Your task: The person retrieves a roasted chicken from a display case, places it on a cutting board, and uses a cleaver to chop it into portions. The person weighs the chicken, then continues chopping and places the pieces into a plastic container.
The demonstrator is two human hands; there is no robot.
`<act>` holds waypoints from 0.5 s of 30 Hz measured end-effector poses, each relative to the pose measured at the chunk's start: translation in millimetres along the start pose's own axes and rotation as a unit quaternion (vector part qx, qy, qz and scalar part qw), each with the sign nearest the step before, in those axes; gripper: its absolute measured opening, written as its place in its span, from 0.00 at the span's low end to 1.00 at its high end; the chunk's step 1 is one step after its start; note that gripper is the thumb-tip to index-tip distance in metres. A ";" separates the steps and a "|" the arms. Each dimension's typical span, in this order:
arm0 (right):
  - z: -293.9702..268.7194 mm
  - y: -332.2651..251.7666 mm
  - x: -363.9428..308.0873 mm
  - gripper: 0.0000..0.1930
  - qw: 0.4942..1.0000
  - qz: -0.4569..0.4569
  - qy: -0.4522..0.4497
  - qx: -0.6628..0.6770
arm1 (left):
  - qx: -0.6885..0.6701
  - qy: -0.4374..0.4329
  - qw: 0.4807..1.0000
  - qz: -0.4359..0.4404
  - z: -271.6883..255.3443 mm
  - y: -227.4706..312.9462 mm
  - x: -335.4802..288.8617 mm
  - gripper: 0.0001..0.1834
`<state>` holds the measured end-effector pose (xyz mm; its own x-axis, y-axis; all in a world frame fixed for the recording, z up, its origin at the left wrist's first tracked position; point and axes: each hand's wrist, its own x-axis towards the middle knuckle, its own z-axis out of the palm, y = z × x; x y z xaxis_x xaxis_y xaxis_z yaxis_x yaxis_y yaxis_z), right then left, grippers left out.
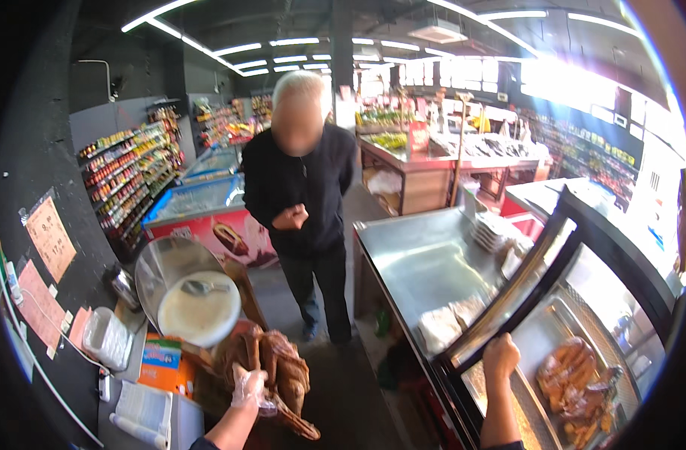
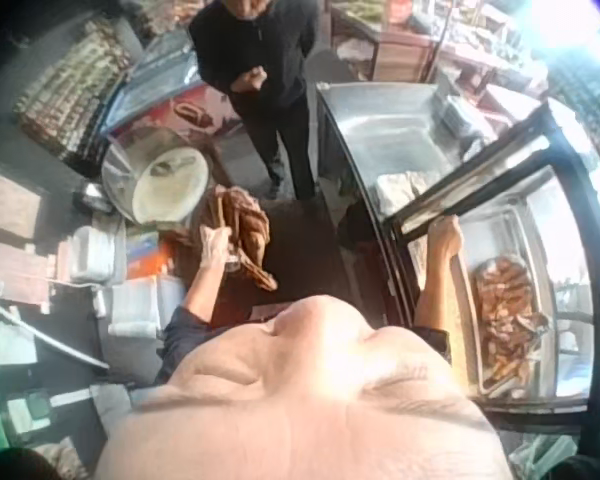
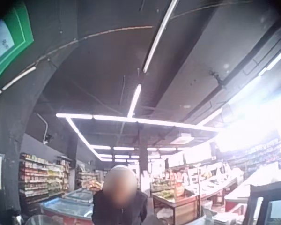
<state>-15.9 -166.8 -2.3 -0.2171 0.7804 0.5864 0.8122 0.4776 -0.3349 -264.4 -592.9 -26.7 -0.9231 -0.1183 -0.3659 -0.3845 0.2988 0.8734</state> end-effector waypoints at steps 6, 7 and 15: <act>40.8 -10.8 19.3 0.07 0.995 -0.047 0.044 -0.072 | -0.010 0.035 0.999 0.024 -9.3 -12.6 95.9 0.35; 45.5 -6.8 20.1 0.08 0.995 -0.038 0.024 -0.092 | -0.007 0.055 0.998 0.026 -6.9 -20.4 107.5 0.29; 43.1 0.5 15.7 0.10 0.993 0.000 0.023 -0.115 | 0.021 0.063 0.992 -0.104 -3.2 -22.8 190.2 0.46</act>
<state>-42.2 -136.9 -25.0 -0.1960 0.7591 0.6208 0.9155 0.3684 -0.1614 -431.2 -625.3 -115.2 -0.8180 -0.2988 -0.4914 -0.5689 0.2944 0.7679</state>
